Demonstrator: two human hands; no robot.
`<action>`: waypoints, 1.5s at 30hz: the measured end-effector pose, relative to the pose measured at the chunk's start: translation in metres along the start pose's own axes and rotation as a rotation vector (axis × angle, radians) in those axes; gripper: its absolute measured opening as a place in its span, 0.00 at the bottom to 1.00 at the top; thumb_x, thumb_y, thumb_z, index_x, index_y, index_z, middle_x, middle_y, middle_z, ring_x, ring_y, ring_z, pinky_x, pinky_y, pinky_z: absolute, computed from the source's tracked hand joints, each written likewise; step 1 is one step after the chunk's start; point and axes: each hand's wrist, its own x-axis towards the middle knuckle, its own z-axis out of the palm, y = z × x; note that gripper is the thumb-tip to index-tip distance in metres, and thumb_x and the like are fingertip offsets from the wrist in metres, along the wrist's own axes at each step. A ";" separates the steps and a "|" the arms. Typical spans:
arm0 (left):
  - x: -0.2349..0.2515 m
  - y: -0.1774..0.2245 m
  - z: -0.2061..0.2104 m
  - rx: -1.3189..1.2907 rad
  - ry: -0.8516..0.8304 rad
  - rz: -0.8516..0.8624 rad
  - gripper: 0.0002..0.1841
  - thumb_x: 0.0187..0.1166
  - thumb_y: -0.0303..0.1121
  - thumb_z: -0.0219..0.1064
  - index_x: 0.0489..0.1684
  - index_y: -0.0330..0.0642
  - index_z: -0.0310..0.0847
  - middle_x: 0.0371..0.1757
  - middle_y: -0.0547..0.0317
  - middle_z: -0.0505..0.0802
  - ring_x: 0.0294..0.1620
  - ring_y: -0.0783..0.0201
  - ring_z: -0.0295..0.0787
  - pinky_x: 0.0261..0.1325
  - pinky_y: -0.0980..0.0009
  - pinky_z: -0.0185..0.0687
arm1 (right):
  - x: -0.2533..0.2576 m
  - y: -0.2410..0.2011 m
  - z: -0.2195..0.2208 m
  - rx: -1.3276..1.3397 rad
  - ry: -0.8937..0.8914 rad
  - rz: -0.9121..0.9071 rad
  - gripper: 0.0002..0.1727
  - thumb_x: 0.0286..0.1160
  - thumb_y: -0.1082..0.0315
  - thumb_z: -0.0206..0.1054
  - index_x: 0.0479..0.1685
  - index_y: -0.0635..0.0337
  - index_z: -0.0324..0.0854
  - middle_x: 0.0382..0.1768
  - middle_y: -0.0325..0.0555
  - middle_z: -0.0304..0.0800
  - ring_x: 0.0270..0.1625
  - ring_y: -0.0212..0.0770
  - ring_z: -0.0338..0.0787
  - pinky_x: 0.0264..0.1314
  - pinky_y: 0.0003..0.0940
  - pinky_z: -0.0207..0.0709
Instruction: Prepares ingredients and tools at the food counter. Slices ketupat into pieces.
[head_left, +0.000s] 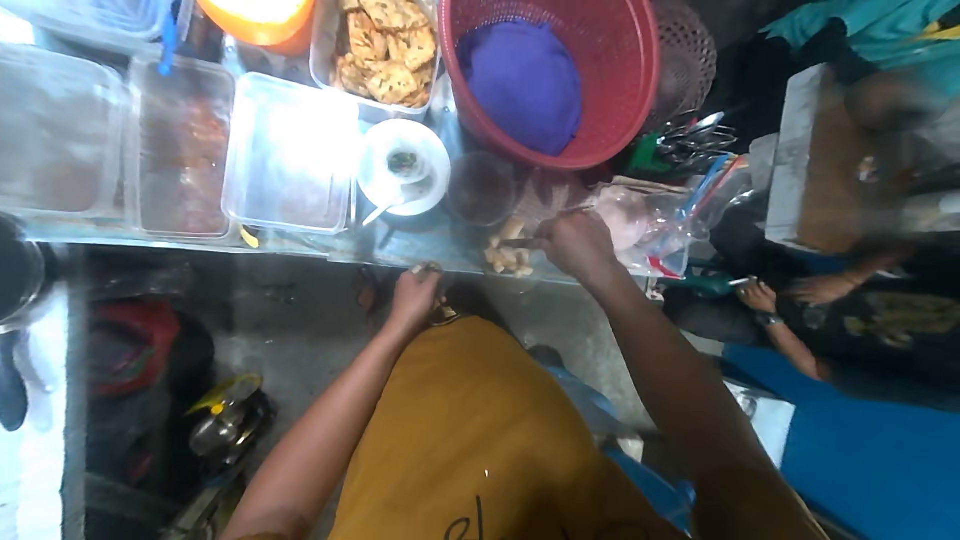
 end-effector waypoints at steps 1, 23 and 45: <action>0.000 0.001 0.001 -0.002 -0.002 0.001 0.12 0.88 0.36 0.61 0.53 0.39 0.86 0.31 0.56 0.93 0.26 0.65 0.91 0.34 0.66 0.90 | -0.004 -0.006 0.001 -0.003 0.045 -0.024 0.10 0.81 0.57 0.67 0.51 0.44 0.93 0.43 0.50 0.97 0.51 0.58 0.94 0.55 0.66 0.82; 0.007 -0.004 -0.005 -0.074 -0.005 0.010 0.12 0.87 0.37 0.62 0.52 0.39 0.86 0.31 0.55 0.92 0.27 0.63 0.90 0.35 0.65 0.90 | -0.011 -0.069 -0.020 -0.295 -0.014 -0.072 0.10 0.79 0.74 0.62 0.34 0.62 0.88 0.32 0.56 0.92 0.39 0.60 0.93 0.37 0.57 0.80; 0.005 -0.005 -0.001 -0.027 0.000 -0.015 0.13 0.88 0.38 0.62 0.53 0.38 0.85 0.31 0.55 0.93 0.27 0.63 0.91 0.35 0.65 0.90 | -0.002 -0.009 0.000 -0.029 -0.093 0.039 0.11 0.78 0.54 0.69 0.44 0.46 0.94 0.40 0.52 0.96 0.49 0.59 0.94 0.49 0.67 0.81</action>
